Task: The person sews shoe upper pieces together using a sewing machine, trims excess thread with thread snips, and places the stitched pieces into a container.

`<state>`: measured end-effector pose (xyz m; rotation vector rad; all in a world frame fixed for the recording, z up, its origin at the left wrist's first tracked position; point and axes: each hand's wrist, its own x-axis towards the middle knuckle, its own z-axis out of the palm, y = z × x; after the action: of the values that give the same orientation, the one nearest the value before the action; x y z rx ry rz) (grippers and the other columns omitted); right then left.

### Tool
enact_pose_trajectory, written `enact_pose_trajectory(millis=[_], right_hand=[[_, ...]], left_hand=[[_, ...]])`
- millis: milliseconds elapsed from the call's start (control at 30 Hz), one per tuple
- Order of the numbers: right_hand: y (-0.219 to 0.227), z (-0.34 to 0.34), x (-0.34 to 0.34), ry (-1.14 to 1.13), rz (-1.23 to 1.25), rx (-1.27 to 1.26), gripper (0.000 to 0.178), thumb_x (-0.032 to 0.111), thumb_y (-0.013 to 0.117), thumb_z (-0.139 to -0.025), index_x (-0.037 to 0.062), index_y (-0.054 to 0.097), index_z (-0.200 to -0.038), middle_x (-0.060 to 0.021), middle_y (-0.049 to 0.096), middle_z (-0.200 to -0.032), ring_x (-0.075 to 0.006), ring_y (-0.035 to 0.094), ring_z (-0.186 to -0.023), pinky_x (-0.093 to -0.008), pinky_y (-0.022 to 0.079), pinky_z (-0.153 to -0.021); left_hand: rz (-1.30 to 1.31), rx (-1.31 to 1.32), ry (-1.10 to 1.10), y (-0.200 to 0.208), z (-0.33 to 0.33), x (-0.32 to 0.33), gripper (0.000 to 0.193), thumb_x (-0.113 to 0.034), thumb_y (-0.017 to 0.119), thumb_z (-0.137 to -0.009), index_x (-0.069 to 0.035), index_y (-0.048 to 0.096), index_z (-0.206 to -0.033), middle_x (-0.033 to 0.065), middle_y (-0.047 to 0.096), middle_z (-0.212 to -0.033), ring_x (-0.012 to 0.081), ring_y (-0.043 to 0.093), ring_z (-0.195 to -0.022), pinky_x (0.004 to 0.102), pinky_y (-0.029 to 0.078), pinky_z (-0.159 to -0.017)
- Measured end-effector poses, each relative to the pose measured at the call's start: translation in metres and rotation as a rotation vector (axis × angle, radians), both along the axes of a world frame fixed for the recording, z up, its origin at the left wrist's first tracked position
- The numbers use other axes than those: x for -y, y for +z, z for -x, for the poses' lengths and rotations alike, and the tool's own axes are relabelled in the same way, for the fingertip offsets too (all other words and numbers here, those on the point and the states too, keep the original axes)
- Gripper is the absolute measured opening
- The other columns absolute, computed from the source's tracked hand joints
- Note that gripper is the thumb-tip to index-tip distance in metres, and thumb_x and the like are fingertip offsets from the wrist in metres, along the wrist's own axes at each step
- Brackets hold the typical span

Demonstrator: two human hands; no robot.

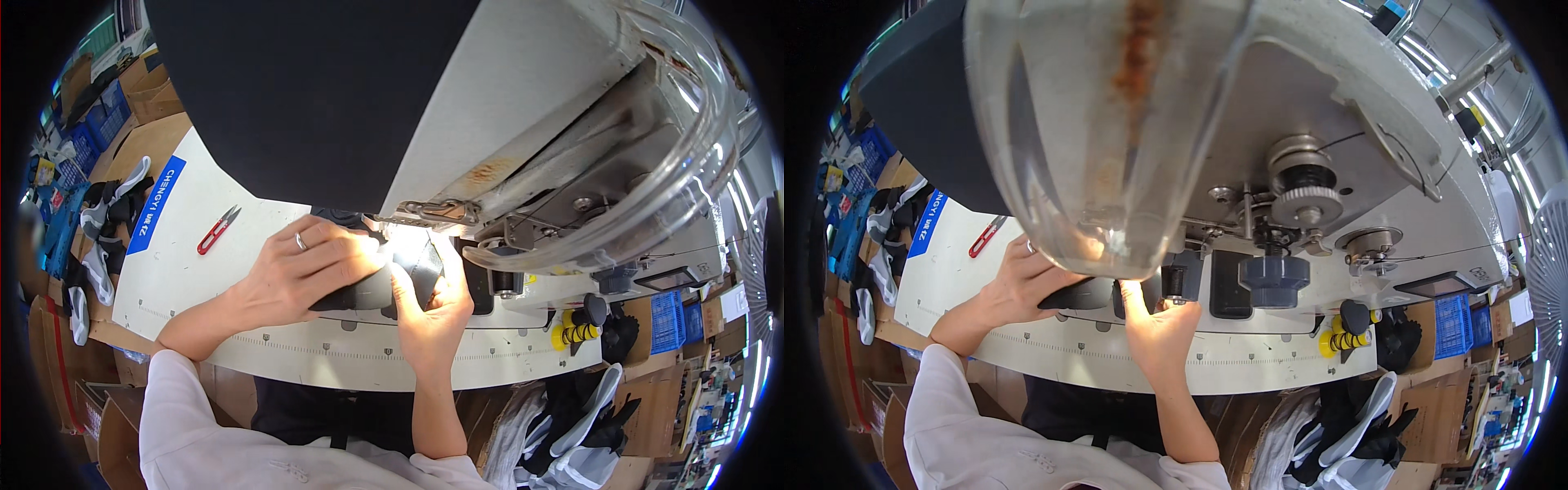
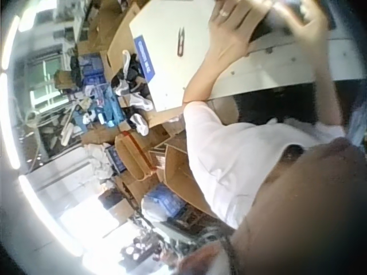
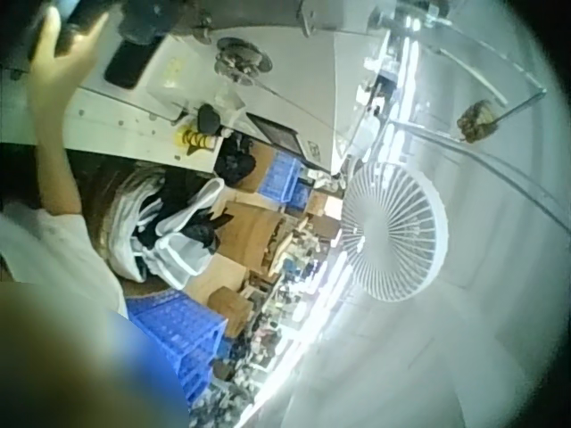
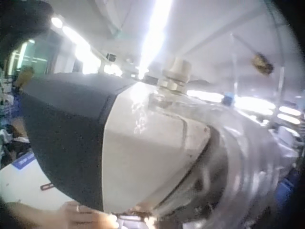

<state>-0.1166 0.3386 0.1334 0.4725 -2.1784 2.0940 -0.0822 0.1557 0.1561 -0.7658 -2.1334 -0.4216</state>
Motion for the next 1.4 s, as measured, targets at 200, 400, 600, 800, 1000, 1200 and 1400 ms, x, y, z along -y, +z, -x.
enact_pose_trajectory(millis=[200, 400, 600, 800, 1000, 1200, 1400], right_hand=[[0.001, -0.001, 0.000, 0.037, 0.023, -0.007, 0.055, -0.008, 0.067, -0.083, -0.0069, 0.046, -0.134, -0.0130, 0.066, -0.109, -0.0128, 0.064, -0.094, -0.0225, 0.051, -0.077], [-0.005, 0.002, -0.001, 0.034, 0.001, 0.065, 0.057, -0.009, 0.065, -0.084, -0.0064, 0.043, -0.137, -0.0132, 0.067, -0.107, -0.0115, 0.064, -0.092, -0.0220, 0.052, -0.075], [-0.007, 0.002, 0.001, 0.042, 0.028, 0.037, 0.058, -0.010, 0.063, -0.085, -0.0061, 0.041, -0.138, -0.0156, 0.066, -0.110, -0.0132, 0.065, -0.093, -0.0223, 0.054, -0.075], [-0.002, 0.000, 0.002, 0.085, 0.096, 0.093, 0.058, -0.010, 0.063, -0.085, -0.0056, 0.041, -0.138, -0.0167, 0.065, -0.112, -0.0172, 0.068, -0.093, -0.0255, 0.058, -0.071], [0.002, 0.000, 0.004, 0.088, 0.111, 0.106, 0.056, -0.010, 0.062, -0.085, -0.0058, 0.042, -0.137, -0.0162, 0.066, -0.109, -0.0174, 0.069, -0.089, -0.0247, 0.058, -0.068], [0.001, 0.001, 0.004, 0.093, 0.114, 0.117, 0.053, -0.010, 0.062, -0.085, -0.0060, 0.044, -0.135, -0.0151, 0.068, -0.106, -0.0173, 0.070, -0.085, -0.0242, 0.058, -0.067], [-0.009, 0.006, -0.003, 0.118, 0.000, 0.117, 0.052, -0.008, 0.065, -0.084, -0.0058, 0.046, -0.133, -0.0128, 0.070, -0.100, -0.0167, 0.071, -0.081, -0.0242, 0.056, -0.069]], left_hand=[[0.062, -0.018, 0.065, 0.002, -0.009, -0.006, 0.027, -0.005, 0.068, -0.064, -0.007, 0.068, -0.091, 0.0003, 0.061, -0.088, 0.0153, 0.060, -0.071, 0.0260, 0.050, -0.062], [0.148, -0.051, 0.095, 0.000, -0.006, -0.004, 0.021, -0.008, 0.068, -0.064, -0.008, 0.066, -0.085, -0.0007, 0.061, -0.088, 0.0141, 0.060, -0.071, 0.0263, 0.050, -0.062], [0.136, -0.046, 0.092, -0.001, 0.001, -0.001, 0.018, -0.009, 0.068, -0.065, -0.008, 0.063, -0.082, -0.0005, 0.062, -0.088, 0.0147, 0.062, -0.078, 0.0274, 0.053, -0.067], [0.133, 0.003, 0.119, 0.001, 0.003, 0.001, 0.018, -0.007, 0.068, -0.065, -0.007, 0.063, -0.082, 0.0003, 0.062, -0.088, 0.0158, 0.064, -0.083, 0.0289, 0.055, -0.069], [0.089, -0.072, 0.033, -0.002, 0.001, 0.000, 0.023, -0.008, 0.070, -0.066, -0.007, 0.068, -0.089, 0.0008, 0.062, -0.090, 0.0163, 0.065, -0.081, 0.0274, 0.055, -0.065], [0.109, -0.089, 0.039, -0.005, 0.006, 0.002, 0.021, -0.010, 0.071, -0.068, -0.008, 0.067, -0.088, -0.0001, 0.063, -0.090, 0.0153, 0.065, -0.081, 0.0267, 0.056, -0.066], [0.113, -0.106, 0.054, -0.003, 0.012, 0.004, 0.017, -0.010, 0.071, -0.067, -0.008, 0.062, -0.081, -0.0006, 0.061, -0.089, 0.0161, 0.065, -0.086, 0.0278, 0.058, -0.071]])
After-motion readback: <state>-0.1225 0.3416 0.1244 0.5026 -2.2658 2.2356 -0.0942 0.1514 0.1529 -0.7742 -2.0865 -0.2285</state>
